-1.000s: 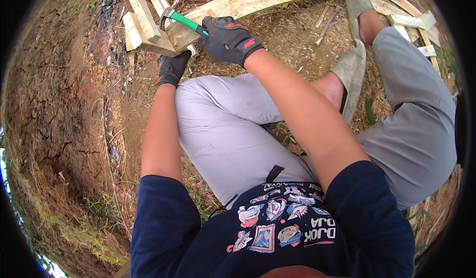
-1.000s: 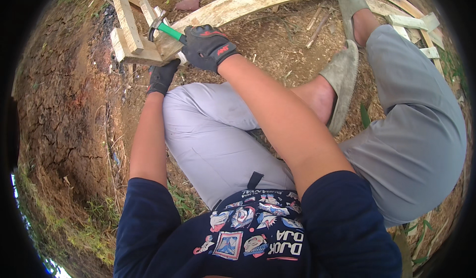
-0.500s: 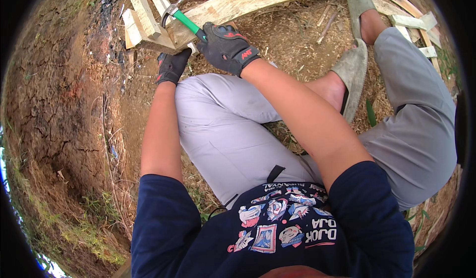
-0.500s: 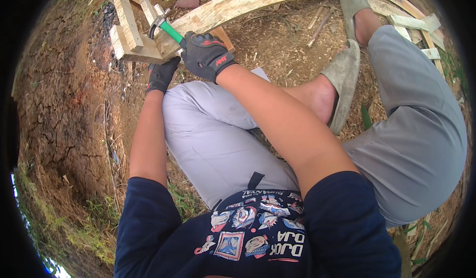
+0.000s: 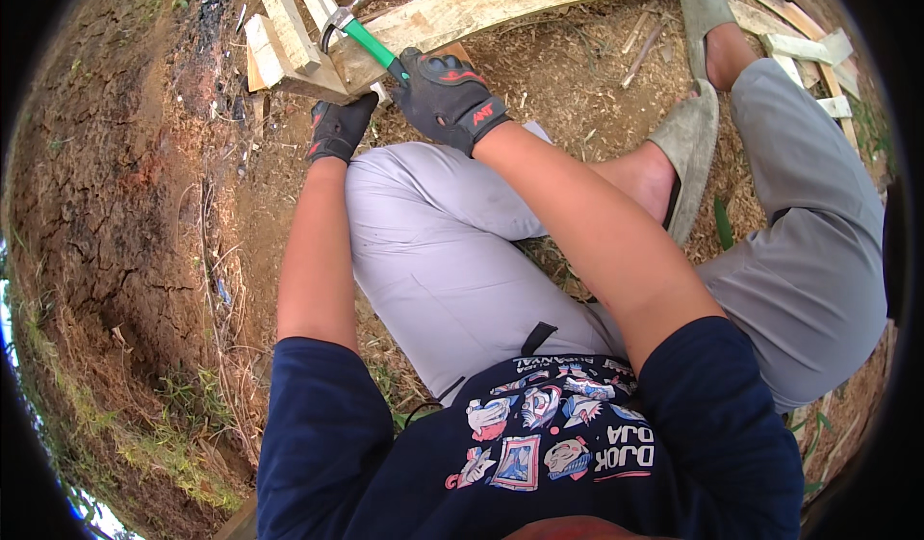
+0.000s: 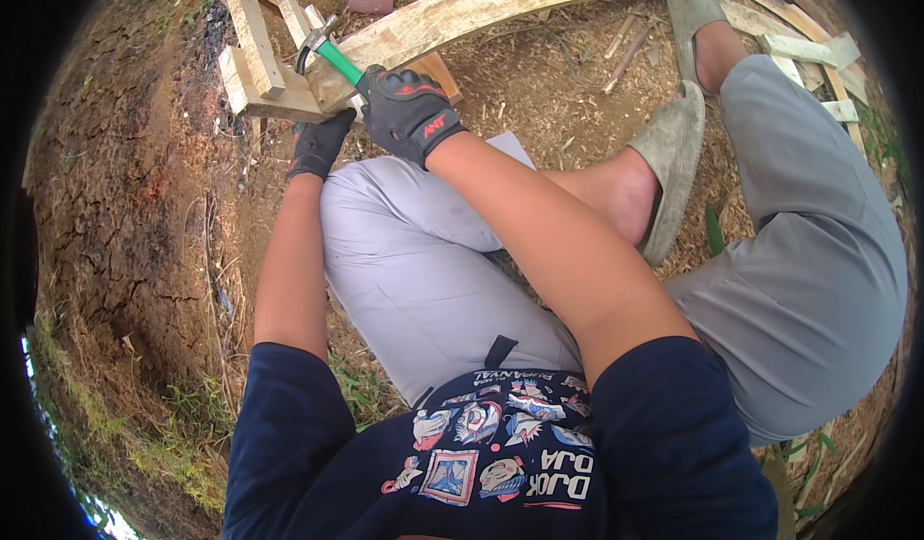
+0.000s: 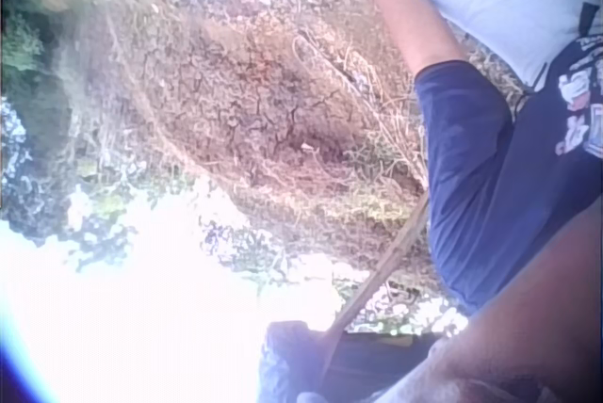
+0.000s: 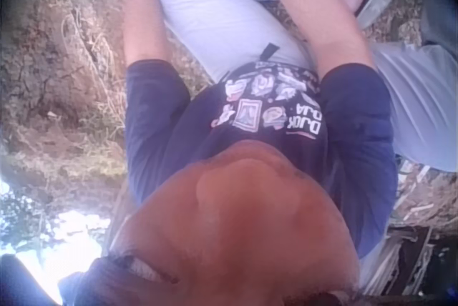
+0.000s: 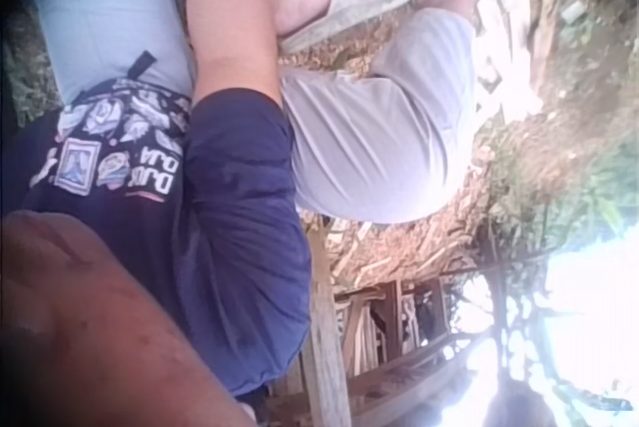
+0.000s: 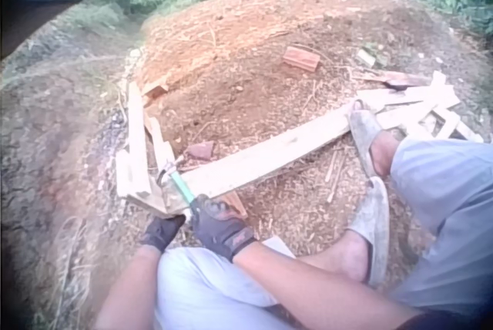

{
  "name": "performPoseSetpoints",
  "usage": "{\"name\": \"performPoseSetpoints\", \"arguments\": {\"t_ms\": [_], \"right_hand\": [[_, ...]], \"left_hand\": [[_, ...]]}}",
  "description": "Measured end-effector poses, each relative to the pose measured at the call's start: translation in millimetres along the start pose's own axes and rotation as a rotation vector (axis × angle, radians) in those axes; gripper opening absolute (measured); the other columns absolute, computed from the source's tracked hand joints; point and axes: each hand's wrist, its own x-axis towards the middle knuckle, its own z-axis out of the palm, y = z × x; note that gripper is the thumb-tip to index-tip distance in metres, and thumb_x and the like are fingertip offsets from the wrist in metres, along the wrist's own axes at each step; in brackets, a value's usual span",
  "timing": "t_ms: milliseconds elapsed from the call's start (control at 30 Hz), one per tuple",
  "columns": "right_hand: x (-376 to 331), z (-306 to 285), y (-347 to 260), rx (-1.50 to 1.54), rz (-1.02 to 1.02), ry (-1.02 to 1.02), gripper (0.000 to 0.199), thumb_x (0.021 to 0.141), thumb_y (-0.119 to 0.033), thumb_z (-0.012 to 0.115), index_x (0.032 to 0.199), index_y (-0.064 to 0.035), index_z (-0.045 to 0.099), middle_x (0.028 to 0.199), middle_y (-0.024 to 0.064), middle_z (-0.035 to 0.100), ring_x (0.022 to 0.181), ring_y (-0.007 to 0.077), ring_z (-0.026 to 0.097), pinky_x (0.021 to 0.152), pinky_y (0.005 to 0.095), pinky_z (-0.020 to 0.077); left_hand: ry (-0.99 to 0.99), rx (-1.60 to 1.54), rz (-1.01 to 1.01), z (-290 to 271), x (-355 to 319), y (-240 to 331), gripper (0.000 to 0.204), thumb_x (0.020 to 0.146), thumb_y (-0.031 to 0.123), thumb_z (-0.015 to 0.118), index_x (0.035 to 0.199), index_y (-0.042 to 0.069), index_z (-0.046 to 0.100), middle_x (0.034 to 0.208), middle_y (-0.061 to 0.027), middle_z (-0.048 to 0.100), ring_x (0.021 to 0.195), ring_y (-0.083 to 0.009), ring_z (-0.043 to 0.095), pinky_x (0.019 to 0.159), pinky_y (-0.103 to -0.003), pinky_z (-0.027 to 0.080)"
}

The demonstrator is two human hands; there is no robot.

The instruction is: The person sits on the ground and assembles a wooden frame by hammering nails into the joints. They use a hammer to drive nails into the wood, occasionally adjusting the frame's position to access different sides.

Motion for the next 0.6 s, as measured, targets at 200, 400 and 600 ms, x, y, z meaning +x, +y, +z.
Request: {"name": "performPoseSetpoints", "arguments": {"t_ms": [200, 400, 600], "right_hand": [[13, -11, 9, -0.09, -0.062, -0.026, 0.03, 0.097, -0.03, 0.065, 0.113, -0.0054, 0.064, 0.099, 0.0238, 0.073, 0.096, 0.0436, 0.072, 0.083, 0.055, 0.0569], [51, -58, 17, -0.145, -0.149, -0.198, 0.031, 0.093, -0.033, 0.068, 0.111, -0.0082, 0.068, 0.105, 0.0192, 0.074, 0.104, 0.0395, 0.071, 0.091, 0.0526, 0.0555], [86, -82, 17, -0.289, -0.128, -0.411, 0.036, 0.091, -0.036, 0.071, 0.113, -0.0082, 0.071, 0.108, 0.0175, 0.073, 0.108, 0.0358, 0.07, 0.096, 0.0488, 0.0544]], "left_hand": [[-0.049, 0.029, -0.045, -5, 1, 10, 0.047, 0.085, 0.034, 0.079, 0.122, 0.004, 0.074, 0.11, -0.0148, 0.079, 0.105, -0.0302, 0.074, 0.093, -0.045, 0.056], [-0.175, 0.045, -0.088, -7, 1, 7, 0.054, 0.089, 0.043, 0.072, 0.133, 0.013, 0.071, 0.133, -0.0185, 0.072, 0.126, -0.0411, 0.064, 0.105, -0.05, 0.052], [-0.115, -0.011, -0.042, -3, 3, -1, 0.05, 0.088, 0.037, 0.075, 0.128, 0.008, 0.072, 0.124, -0.0181, 0.075, 0.116, -0.0385, 0.069, 0.099, -0.048, 0.054]]}}
